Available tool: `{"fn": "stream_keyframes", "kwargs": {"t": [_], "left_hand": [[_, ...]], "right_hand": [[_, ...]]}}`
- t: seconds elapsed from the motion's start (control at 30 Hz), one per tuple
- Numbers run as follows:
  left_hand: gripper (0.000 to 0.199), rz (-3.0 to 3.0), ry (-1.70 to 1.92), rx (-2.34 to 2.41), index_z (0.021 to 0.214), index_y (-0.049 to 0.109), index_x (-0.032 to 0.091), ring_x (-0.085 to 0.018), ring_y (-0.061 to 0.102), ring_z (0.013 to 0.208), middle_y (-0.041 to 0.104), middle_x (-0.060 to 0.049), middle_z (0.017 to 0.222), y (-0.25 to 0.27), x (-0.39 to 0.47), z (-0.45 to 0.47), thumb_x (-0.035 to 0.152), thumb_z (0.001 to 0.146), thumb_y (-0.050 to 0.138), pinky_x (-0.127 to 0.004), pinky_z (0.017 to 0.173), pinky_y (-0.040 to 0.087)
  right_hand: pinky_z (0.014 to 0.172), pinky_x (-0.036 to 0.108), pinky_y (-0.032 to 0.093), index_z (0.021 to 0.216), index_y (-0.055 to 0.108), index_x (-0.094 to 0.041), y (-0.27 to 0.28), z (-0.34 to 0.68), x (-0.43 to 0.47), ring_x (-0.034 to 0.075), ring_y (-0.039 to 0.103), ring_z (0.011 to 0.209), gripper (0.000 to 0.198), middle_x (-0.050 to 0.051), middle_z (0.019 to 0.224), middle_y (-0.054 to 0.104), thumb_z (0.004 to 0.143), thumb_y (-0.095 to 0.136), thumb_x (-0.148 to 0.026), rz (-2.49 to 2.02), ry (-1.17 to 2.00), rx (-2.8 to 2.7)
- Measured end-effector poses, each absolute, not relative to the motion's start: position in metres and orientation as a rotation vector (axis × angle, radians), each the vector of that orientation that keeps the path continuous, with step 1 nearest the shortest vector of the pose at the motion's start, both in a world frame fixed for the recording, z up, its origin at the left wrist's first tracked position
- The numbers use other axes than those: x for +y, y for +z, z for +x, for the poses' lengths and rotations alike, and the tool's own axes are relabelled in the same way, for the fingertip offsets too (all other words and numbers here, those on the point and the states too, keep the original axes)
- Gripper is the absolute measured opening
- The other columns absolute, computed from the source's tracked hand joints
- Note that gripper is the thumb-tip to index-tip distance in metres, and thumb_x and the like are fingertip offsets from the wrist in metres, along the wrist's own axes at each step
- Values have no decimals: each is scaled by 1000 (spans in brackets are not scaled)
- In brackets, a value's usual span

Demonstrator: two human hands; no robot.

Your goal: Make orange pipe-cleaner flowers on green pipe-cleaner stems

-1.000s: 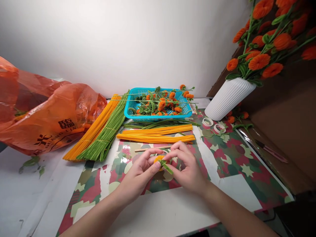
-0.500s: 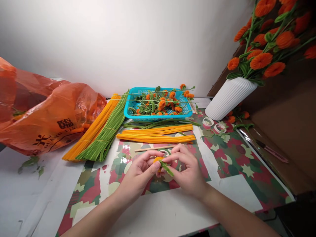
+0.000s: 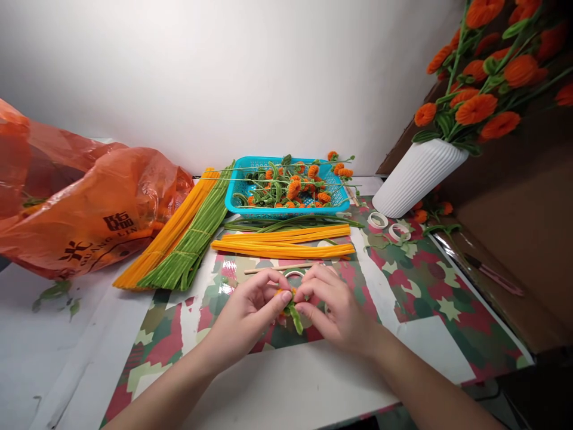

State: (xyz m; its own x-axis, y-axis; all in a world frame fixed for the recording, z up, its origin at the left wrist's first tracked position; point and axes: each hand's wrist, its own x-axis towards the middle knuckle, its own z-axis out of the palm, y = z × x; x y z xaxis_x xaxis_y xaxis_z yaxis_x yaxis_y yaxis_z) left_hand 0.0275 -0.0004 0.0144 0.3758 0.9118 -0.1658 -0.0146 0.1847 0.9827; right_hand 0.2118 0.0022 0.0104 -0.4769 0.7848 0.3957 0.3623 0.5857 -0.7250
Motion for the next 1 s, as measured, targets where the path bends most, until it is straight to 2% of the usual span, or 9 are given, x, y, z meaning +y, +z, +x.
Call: {"fn": "stream_keyframes", "kwargs": {"t": [0.1,0.23,0.4,0.63,0.83,1.0], "left_hand": [[19,1162,806,970,83,55,20,-8,44,50,50,6,56,15,0,27,37,86,61,-19,49,35],[21,1139,789,970,82,54,19,-8,43,49,49,7,55,15,0,27,38,85,62,-18,49,34],[18,1184,757,983,83,53,19,-7,40,49,46,8,54,16,0,28,36,87,58,-17,48,33],[12,1465,816,1098,84,55,20,-8,45,51,51,6,61,13,-4,28,30,90,53,-18,48,35],[11,1853,867,1174,83,54,21,-8,46,49,49,7,57,8,-9,29,21,92,47,-18,49,35],[10,1988,906,1177,85,53,21,-7,46,47,49,8,57,8,-8,29,17,91,47,-18,48,35]], "right_hand": [[72,33,36,80,53,-20,10,213,3,16,51,75,11,1,79,56,90,51,-17,-882,580,-2145],[72,33,33,80,52,-20,8,214,4,15,49,74,12,1,79,55,92,49,-18,-878,555,-2181],[72,32,30,78,50,-19,7,213,3,15,48,75,13,0,79,54,91,50,-16,-876,618,-2191],[78,30,32,81,50,-20,20,215,2,14,50,83,12,-1,83,54,92,49,-18,-1079,980,-2147],[74,32,27,81,50,-20,19,210,-1,15,47,79,15,0,83,55,95,45,-23,-1245,749,-2313],[72,31,27,74,46,-19,14,209,-1,13,45,71,23,-3,74,51,97,40,-19,-1175,857,-2305]]}}
